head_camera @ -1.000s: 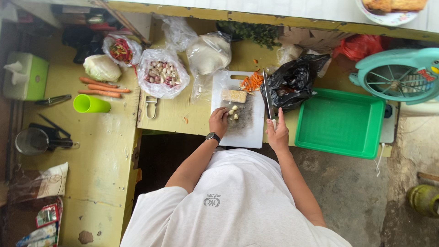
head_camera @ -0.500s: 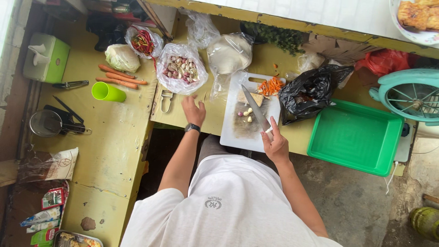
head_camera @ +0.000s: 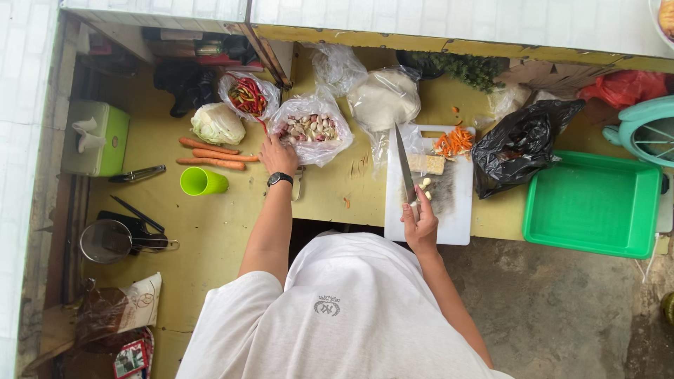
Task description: The person slices a block of tempeh and several cloves of garlic on a cutting board, then uses a wooden spatula to fry pieces of food in a pan on a portable stove.
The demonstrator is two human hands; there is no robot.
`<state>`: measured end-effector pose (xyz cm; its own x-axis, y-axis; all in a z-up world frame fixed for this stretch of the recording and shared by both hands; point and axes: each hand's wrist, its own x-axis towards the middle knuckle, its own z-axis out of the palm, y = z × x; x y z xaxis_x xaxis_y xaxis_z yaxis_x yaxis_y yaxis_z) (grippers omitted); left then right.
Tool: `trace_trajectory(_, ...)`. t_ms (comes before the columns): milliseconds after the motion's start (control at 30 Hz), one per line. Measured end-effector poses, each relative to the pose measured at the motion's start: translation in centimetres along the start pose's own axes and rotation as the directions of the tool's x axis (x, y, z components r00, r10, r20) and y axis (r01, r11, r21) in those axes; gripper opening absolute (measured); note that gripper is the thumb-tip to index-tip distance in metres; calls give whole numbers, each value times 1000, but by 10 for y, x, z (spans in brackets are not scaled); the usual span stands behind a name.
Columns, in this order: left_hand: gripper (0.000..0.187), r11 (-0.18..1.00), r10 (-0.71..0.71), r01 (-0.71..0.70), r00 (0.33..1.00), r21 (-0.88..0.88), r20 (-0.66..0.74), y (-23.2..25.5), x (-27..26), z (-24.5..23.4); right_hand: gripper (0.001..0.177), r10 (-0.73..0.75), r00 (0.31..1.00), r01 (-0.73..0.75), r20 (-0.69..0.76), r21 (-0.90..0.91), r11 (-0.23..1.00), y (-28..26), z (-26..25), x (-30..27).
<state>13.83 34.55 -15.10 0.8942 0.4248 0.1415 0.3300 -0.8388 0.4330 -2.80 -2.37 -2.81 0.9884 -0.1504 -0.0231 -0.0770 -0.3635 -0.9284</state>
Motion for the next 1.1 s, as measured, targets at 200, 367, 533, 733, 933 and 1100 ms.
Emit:
trace_trajectory(200,47,992,-75,83,994,-99,79,-15,12,9,57,-2,999,3,-44,27,1000,-9,26,-9)
trace_trajectory(367,51,976,30,-23,999,-218,31,-14,17,-2,57,23,996,-23,-86,3,1000,-15,32,-11)
trace_trajectory(533,31,970,88,-82,996,-228,16,-14,24,6,56,30,996,-27,-84,34,999,-12,36,-9)
trace_trajectory(733,41,974,162,-160,987,-159,4,-6,22,2,54,34,995,-34,-93,2,999,-8,32,-6)
trace_trajectory(933,22,964,214,-200,974,-173,66,0,20,-12,54,43,996,-44,-81,-6,999,-1,28,-4)
trace_trajectory(1100,14,873,250,-297,954,-386,-168,12,10,-27,53,34,997,-32,-74,16,999,2,23,-5)
